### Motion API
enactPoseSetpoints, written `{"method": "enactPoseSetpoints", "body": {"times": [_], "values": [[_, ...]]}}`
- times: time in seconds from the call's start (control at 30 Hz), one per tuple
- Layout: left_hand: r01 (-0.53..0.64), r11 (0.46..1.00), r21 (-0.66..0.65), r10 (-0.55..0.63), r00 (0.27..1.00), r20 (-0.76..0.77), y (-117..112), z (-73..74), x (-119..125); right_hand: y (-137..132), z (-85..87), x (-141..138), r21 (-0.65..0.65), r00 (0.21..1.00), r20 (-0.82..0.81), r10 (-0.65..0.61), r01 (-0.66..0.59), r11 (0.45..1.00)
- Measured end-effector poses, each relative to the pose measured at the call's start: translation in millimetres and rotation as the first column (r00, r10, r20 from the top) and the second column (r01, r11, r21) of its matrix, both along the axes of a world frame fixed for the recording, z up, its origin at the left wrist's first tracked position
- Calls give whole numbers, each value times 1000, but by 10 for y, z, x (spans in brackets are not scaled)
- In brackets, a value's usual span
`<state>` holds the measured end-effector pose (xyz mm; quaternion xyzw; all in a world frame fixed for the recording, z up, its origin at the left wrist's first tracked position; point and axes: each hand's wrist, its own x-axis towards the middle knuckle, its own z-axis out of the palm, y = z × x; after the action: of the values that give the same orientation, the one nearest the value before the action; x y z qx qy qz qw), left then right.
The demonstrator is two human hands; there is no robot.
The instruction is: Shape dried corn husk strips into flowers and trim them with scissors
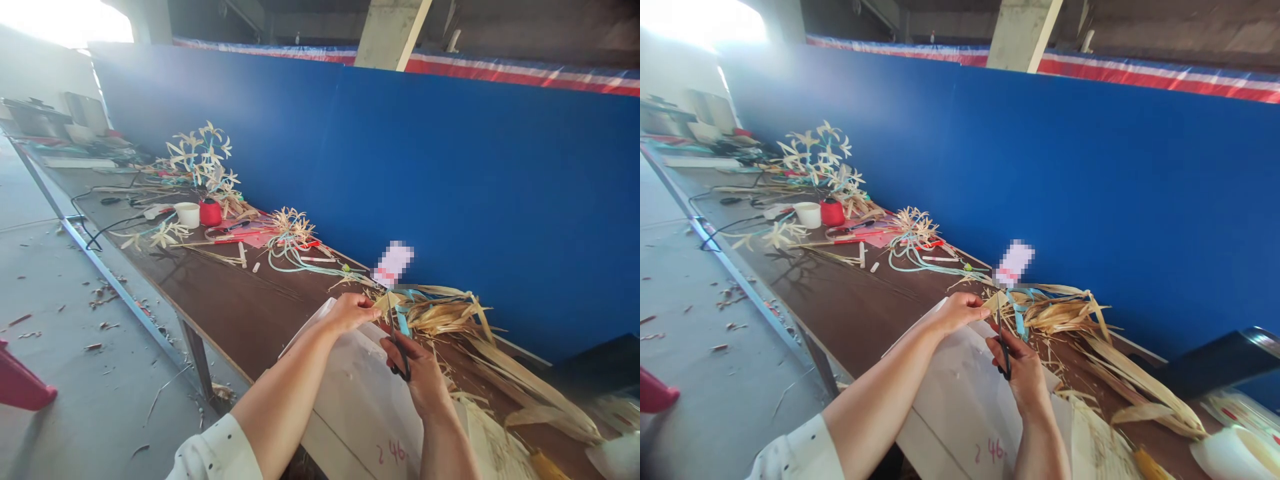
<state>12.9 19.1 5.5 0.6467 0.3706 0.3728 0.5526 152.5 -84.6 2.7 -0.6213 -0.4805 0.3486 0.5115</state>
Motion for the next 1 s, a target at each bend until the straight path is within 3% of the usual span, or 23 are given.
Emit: {"method": "enactPoseSetpoints", "body": {"times": [0.37, 0.67, 1.0], "values": [[59, 997, -58, -55, 996, 65, 26, -32, 6, 9, -55, 38, 29, 1000, -17, 6, -5, 1000], [193, 978, -75, -180, 972, 149, 36, -58, -5, 8, -84, 82, 44, 999, -44, 21, -19, 999], [191, 978, -86, -172, 967, 186, 27, -44, -16, -12, -40, 58, 53, 998, -59, 13, -10, 999]]}}
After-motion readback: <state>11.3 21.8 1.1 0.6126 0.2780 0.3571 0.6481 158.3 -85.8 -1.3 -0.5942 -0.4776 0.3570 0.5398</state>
